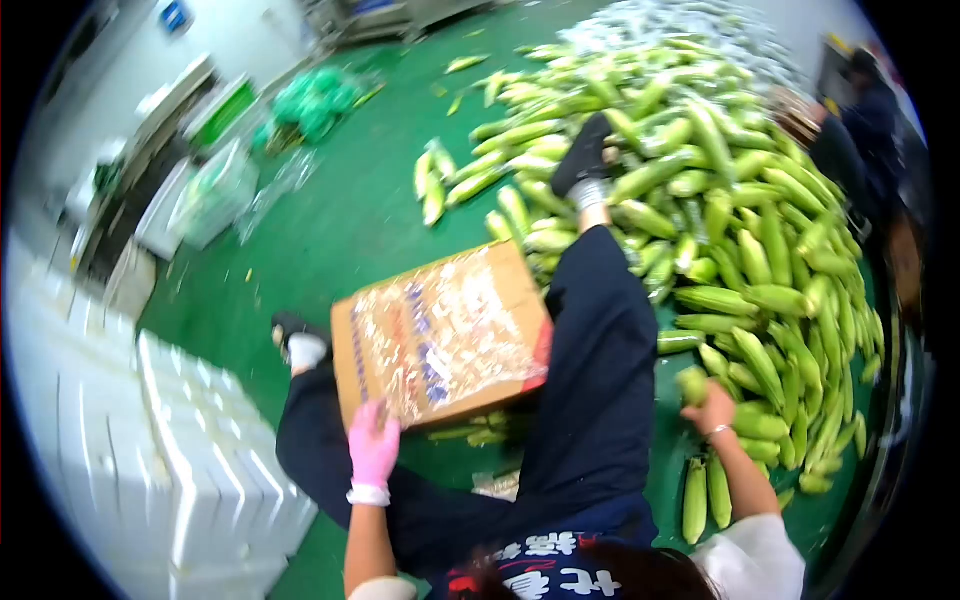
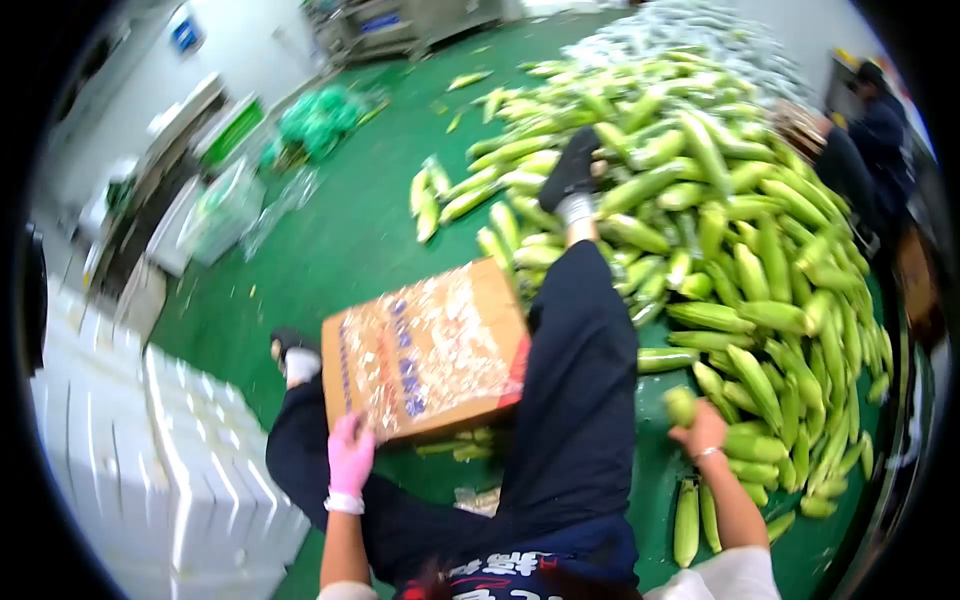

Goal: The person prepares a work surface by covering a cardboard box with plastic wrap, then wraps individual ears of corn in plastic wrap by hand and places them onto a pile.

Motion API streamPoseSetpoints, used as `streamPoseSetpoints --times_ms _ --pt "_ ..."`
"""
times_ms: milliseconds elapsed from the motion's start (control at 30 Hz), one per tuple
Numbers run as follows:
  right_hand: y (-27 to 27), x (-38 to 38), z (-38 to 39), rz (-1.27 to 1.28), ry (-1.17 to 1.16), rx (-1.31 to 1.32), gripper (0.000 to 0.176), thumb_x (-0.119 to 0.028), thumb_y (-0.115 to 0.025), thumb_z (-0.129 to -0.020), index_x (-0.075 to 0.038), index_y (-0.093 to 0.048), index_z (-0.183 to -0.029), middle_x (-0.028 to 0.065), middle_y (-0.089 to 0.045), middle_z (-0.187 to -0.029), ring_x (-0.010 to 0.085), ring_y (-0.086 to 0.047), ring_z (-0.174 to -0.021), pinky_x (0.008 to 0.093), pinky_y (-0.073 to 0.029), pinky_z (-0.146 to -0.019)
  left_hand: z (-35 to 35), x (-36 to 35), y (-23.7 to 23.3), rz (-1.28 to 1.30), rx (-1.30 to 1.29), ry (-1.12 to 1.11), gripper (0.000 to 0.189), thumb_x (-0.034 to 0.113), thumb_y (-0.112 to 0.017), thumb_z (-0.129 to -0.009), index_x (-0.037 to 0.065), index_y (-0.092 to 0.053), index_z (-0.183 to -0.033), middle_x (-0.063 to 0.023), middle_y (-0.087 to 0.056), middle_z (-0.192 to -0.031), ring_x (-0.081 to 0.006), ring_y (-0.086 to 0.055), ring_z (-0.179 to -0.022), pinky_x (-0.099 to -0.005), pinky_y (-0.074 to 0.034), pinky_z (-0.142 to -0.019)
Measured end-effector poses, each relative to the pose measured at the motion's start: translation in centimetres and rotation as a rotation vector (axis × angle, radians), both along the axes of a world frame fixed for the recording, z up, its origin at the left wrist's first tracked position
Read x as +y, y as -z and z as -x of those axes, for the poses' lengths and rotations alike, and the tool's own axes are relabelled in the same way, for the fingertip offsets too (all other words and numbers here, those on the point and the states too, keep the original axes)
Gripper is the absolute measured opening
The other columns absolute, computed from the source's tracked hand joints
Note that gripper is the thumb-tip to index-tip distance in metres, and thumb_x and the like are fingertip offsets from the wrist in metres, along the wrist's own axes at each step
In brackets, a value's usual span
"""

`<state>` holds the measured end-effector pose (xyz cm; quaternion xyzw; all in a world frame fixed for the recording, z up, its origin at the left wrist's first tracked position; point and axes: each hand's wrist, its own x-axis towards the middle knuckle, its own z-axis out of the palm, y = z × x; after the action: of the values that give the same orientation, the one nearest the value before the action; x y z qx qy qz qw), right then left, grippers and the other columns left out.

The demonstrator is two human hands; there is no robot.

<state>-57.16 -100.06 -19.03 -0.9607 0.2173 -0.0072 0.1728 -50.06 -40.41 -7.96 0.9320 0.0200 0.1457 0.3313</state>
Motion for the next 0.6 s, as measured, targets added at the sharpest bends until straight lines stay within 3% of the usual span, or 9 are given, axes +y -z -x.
streamPoseSetpoints --times_ms 33,100,167,233,333,400,467,533,600 --pt "-1.0 -0.9 -1.4 -0.164 0.179 -0.177 0.046 -0.026 -0.084 -0.072 -0.004 -0.066 -0.108 0.0188 -0.069 -0.099 0.0358 -0.066 -0.095 0.0429 -0.054 -0.084 0.4 1.3 0.3 -0.056 0.007 -0.062 0.034 0.017 -0.069 -0.084 0.0 -0.062 -0.112 -0.0184 -0.064 -0.105 -0.0371 -0.062 -0.098 -0.041 -0.05 -0.086" --pt "-2.4 -5.4 -4.6 -0.637 0.335 -0.349 0.049 -0.02 -0.076 -0.082 0.0 -0.057 -0.122 0.0158 -0.067 -0.101 0.0266 -0.066 -0.094 0.0372 -0.054 -0.083 0.5 2.8 0.1 -0.064 0.071 -0.211 0.038 0.024 -0.071 -0.086 -0.001 -0.06 -0.111 -0.0187 -0.062 -0.105 -0.0366 -0.063 -0.095 -0.0414 -0.051 -0.082" --pt "-10.9 2.8 -8.6 -0.683 0.032 -0.696 0.058 -0.016 -0.073 -0.085 0.003 -0.045 -0.133 0.0132 -0.062 -0.108 0.0205 -0.062 -0.094 0.0337 -0.054 -0.082 -0.2 2.7 -0.5 -0.082 0.101 -0.31 0.039 0.028 -0.071 -0.087 -0.001 -0.059 -0.109 -0.0196 -0.062 -0.105 -0.0354 -0.064 -0.092 -0.0414 -0.052 -0.079" --pt "-17.4 12.0 -11.2 -0.757 -0.134 -0.458 0.063 -0.014 -0.075 -0.082 0.004 -0.043 -0.134 0.0134 -0.057 -0.116 0.0253 -0.06 -0.099 0.0392 -0.051 -0.086 -0.9 3.0 -0.2 -0.125 0.167 -0.333 0.046 0.036 -0.073 -0.086 -0.001 -0.059 -0.109 -0.0196 -0.062 -0.105 -0.0348 -0.065 -0.091 -0.0418 -0.052 -0.077" --pt "-21.5 25.5 -16.2 -0.589 -0.81 -0.437 0.059 -0.008 -0.075 -0.075 -0.003 -0.05 -0.128 0.0151 -0.056 -0.11 0.032 -0.058 -0.106 0.0375 -0.046 -0.094 -0.9 1.9 -0.5 -0.205 0.382 -0.21 0.052 0.05 -0.072 -0.084 0.001 -0.061 -0.098 -0.0178 -0.064 -0.094 -0.0341 -0.066 -0.086 -0.0419 -0.052 -0.074" --pt "-18.4 32.1 -19.8 -0.486 -1.076 -0.48 0.06 -0.009 -0.076 -0.073 -0.004 -0.052 -0.128 0.018 -0.055 -0.108 0.0376 -0.056 -0.103 0.0413 -0.047 -0.091 -0.6 0.3 -0.4 -0.258 0.469 -0.125 0.057 0.059 -0.069 -0.082 0.003 -0.061 -0.093 -0.0177 -0.066 -0.089 -0.0353 -0.066 -0.084 -0.0429 -0.051 -0.073" --pt "-14.4 36.2 -21.4 -0.437 -1.178 -0.505 0.062 -0.01 -0.076 -0.073 -0.005 -0.052 -0.129 0.0177 -0.055 -0.106 0.0376 -0.056 -0.102 0.0434 -0.046 -0.089 -1.5 0.2 1.0 -0.344 0.439 -0.115 0.047 0.05 -0.068 -0.084 0.004 -0.061 -0.089 -0.0174 -0.066 -0.082 -0.0367 -0.066 -0.081 -0.0449 -0.051 -0.071" --pt "-11.8 38.5 -21.7 -0.544 -1.215 -0.305 0.065 -0.013 -0.076 -0.073 -0.012 -0.052 -0.134 0.0153 -0.054 -0.103 0.0346 -0.055 -0.101 0.0447 -0.046 -0.087 -2.1 1.7 2.2 -0.33 0.425 -0.085 0.042 0.045 -0.065 -0.087 0.003 -0.061 -0.087 -0.0172 -0.065 -0.077 -0.0369 -0.066 -0.079 -0.0455 -0.052 -0.07" --pt "-10.4 37.5 -21.2 -0.461 -1.247 -0.249 0.068 -0.014 -0.076 -0.073 -0.015 -0.051 -0.136 0.0143 -0.054 -0.102 0.0339 -0.055 -0.101 0.045 -0.045 -0.087 -2.2 3.1 2.0 -0.067 0.457 -0.005 0.028 0.03 -0.059 -0.091 0.002 -0.061 -0.084 -0.0152 -0.063 -0.068 -0.0312 -0.067 -0.073 -0.0435 -0.052 -0.068"
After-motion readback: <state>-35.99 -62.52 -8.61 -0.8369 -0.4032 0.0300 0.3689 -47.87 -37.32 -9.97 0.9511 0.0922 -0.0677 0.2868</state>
